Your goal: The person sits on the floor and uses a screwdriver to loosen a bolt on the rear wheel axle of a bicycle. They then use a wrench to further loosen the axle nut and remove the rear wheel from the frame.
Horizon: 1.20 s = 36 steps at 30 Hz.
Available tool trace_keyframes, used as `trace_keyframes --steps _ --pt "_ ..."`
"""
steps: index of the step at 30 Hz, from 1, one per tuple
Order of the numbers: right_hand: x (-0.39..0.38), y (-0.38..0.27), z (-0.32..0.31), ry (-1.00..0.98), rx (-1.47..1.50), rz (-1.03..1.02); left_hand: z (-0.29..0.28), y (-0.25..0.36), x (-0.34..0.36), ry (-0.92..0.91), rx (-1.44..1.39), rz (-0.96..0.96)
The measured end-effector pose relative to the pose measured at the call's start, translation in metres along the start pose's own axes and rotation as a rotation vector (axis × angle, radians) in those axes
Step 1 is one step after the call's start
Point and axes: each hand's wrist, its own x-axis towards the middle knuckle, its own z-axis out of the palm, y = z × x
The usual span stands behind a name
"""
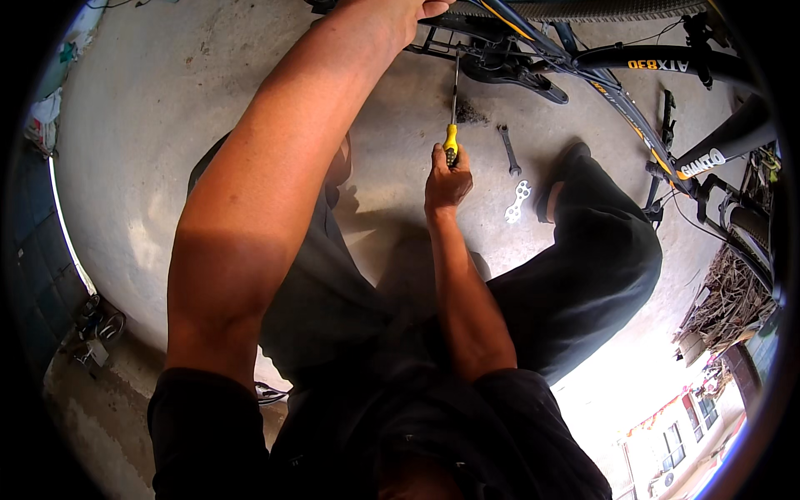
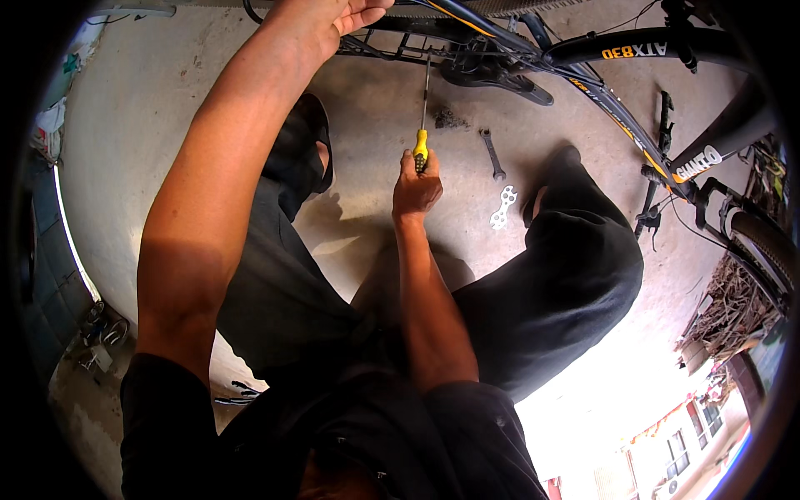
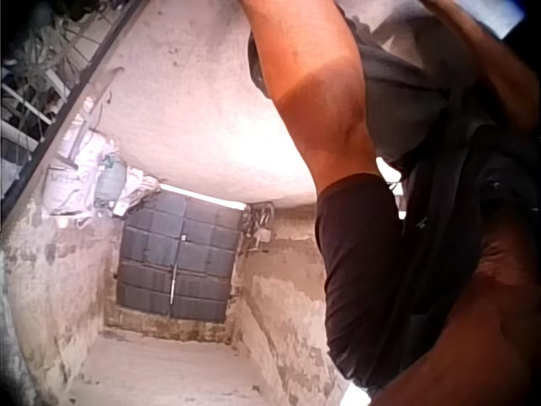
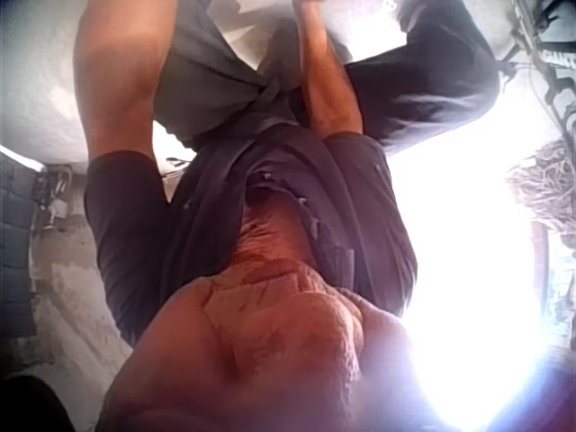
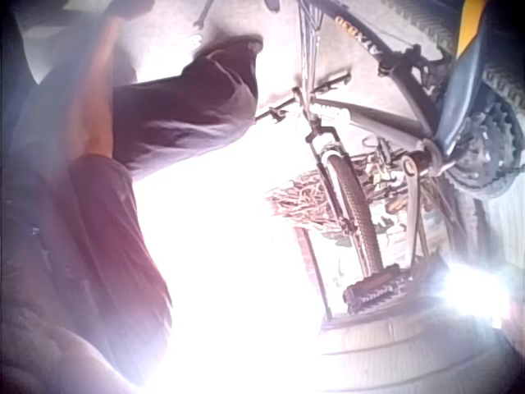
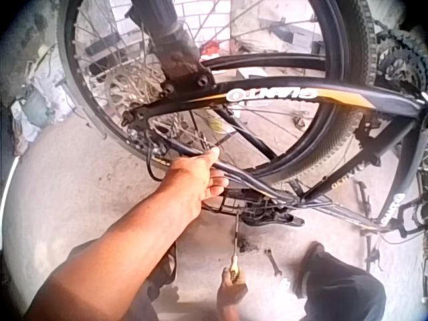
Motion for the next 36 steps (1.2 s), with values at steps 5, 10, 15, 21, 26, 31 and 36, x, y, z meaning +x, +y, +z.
trace_keyframes --steps 5,10,15,21,26,31,36 --pt "0.0 0.0 0.0 -0.001 0.006 -0.005 0.001 0.001 0.0 0.009 0.005 -0.007" --pt "0.0 0.0 0.001 0.009 0.017 -0.021 0.0 0.0 -0.001 0.004 -0.007 -0.004" --pt "0.0 0.004 0.003 0.019 0.037 -0.027 0.0 0.001 -0.001 0.007 -0.004 -0.006" --pt "0.006 0.012 0.004 -0.107 0.187 0.055 -0.002 0.002 -0.004 0.008 -0.015 -0.005" --pt "0.007 0.007 -0.001 -0.299 0.521 0.303 -0.002 0.002 -0.004 0.004 -0.022 -0.016" --pt "0.01 -0.005 -0.003 -0.385 0.657 0.54 -0.003 0.001 -0.004 0.006 -0.031 -0.024" --pt "0.013 -0.006 -0.004 -0.337 0.714 0.583 -0.005 0.0 -0.003 0.004 -0.023 -0.019"
